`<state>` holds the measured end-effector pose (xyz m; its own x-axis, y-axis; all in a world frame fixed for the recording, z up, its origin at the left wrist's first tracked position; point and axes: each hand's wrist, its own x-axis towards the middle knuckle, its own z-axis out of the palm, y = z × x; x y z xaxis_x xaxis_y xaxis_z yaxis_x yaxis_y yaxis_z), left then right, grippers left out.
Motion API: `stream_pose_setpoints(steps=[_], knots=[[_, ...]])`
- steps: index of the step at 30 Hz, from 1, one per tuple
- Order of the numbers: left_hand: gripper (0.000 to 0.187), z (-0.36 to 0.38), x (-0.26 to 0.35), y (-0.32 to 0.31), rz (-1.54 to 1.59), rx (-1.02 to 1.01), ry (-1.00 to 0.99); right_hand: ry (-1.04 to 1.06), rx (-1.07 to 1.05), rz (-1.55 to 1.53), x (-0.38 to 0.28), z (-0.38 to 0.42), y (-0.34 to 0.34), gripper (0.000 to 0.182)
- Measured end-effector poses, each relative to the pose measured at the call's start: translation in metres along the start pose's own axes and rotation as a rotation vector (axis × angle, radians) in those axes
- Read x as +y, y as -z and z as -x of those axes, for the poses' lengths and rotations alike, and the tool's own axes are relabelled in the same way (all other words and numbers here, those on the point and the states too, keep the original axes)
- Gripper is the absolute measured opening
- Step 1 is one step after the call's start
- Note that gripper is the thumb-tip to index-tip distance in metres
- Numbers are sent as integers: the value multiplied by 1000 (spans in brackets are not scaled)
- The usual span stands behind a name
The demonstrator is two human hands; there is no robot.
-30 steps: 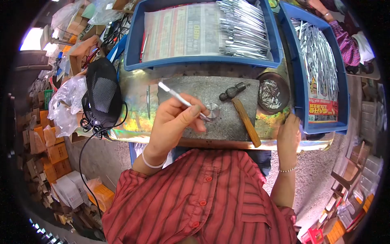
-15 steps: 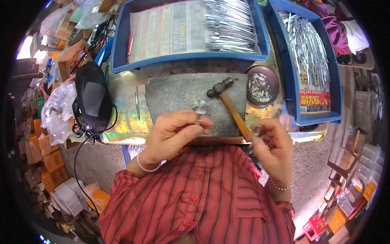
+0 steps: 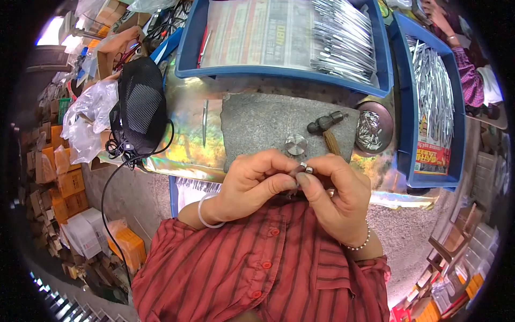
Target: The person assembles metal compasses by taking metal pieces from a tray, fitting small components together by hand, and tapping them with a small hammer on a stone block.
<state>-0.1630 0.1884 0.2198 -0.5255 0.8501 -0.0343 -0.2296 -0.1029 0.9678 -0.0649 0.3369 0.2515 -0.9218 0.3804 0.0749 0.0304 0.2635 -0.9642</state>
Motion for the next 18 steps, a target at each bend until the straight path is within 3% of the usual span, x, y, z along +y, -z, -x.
stream_pose_setpoints(steps=[5,11,18], knots=[[12,-4,7,1,-185,-22,-79,-25,47,13,0,4,-4,11],[11,-5,5,1,-156,-48,-107,175,77,58,7,3,-5,11],[11,-6,5,0,-260,-68,-99,125,65,42,6,2,-5,12]])
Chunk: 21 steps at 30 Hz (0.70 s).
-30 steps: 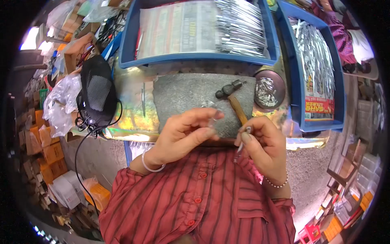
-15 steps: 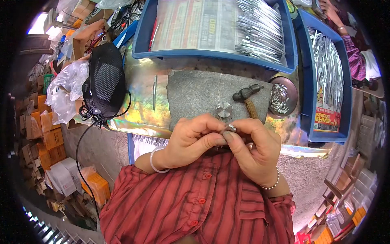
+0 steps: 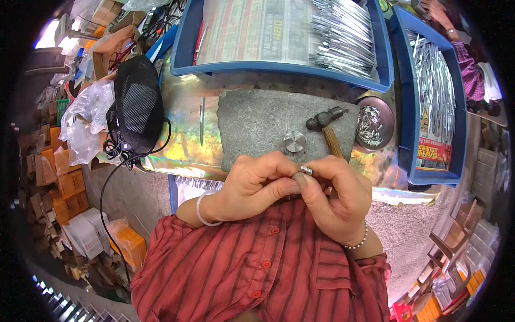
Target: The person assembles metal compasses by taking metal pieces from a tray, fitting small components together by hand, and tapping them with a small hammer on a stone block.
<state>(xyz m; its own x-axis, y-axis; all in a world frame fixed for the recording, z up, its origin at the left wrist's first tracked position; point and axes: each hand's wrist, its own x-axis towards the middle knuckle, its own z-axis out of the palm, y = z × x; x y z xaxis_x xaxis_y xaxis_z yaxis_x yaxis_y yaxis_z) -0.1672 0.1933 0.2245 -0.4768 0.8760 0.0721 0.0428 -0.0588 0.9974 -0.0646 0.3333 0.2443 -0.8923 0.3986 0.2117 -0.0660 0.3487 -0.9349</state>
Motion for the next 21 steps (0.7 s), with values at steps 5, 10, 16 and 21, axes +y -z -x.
stream_pose_setpoints(steps=[5,10,16,21], knots=[[10,-2,5,4,87,-86,232,-450,-65,-258,-7,-6,5,9],[11,-19,3,6,481,-137,506,-639,-28,-477,14,-16,5,13],[16,-41,5,9,647,-157,698,-708,-12,-635,34,-29,11,17],[19,-51,0,9,744,-171,735,-726,2,-630,41,-33,14,20]])
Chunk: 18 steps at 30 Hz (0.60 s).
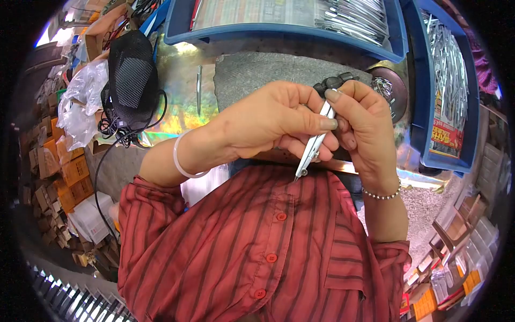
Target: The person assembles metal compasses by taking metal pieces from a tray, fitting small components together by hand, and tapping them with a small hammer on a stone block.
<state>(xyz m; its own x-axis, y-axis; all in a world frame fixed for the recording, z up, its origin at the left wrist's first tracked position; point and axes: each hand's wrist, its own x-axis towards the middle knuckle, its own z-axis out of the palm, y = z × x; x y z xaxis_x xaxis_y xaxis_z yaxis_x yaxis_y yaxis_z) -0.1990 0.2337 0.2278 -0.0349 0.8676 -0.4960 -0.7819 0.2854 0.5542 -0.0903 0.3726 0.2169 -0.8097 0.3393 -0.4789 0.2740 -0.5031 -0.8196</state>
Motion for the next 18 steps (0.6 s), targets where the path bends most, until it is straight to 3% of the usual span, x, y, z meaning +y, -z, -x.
stream_pose_setpoints(steps=[8,18], knots=[[19,-10,2,0,73,-3,93,4,61,-60,5,5,2,18],[15,-13,11,-14,-212,-103,98,211,247,-92,19,31,0,13]])
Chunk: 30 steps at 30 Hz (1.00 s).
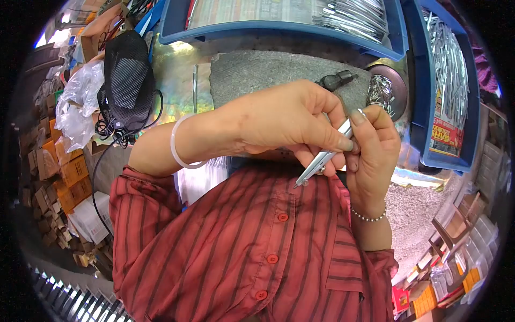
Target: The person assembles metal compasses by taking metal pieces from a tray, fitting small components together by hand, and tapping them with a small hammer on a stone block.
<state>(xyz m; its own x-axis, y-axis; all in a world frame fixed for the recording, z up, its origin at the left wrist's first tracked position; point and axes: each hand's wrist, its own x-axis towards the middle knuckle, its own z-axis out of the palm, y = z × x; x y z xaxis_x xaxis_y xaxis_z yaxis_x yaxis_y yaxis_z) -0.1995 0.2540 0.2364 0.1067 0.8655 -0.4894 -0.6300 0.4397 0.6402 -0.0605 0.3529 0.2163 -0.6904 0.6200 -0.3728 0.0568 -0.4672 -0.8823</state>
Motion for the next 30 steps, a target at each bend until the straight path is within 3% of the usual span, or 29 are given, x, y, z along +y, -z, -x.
stream_pose_setpoints(steps=[17,30], knots=[[17,-15,-2,0,88,-64,79,-11,61,-34,2,2,8,10],[17,-18,11,1,-285,-117,47,126,115,-39,11,7,5,10]])
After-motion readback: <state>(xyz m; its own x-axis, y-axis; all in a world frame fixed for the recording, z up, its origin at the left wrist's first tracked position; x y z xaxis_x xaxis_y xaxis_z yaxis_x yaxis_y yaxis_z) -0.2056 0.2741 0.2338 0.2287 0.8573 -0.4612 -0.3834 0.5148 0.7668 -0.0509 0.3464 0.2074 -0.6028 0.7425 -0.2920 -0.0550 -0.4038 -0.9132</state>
